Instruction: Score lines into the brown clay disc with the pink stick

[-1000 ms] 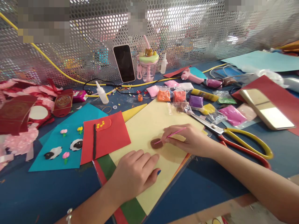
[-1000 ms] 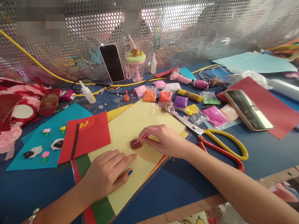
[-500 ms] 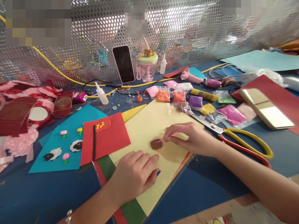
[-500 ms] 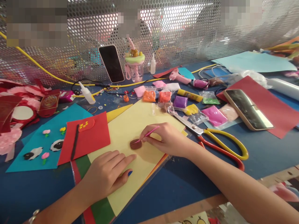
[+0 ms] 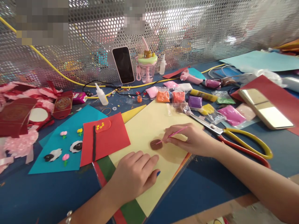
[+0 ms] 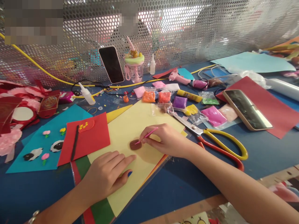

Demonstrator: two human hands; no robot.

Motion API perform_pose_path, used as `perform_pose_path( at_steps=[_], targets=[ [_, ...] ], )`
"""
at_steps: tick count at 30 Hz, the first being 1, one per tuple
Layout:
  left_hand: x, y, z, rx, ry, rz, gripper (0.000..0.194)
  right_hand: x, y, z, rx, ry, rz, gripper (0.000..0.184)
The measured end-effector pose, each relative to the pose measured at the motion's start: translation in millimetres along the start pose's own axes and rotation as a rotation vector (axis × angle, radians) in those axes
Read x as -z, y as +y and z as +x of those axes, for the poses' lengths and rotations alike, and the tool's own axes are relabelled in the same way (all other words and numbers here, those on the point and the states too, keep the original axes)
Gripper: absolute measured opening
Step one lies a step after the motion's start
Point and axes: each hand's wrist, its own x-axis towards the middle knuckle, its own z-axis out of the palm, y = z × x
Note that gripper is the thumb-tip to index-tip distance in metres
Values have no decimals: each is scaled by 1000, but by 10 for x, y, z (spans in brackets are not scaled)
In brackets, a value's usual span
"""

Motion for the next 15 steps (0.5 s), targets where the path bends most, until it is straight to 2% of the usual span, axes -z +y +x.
perform_pose_path(
  at_steps=[15],
  targets=[
    [5,-8,0,-4,-8,15,29,-3,5,-17,6,-23,-46,16]
  ],
)
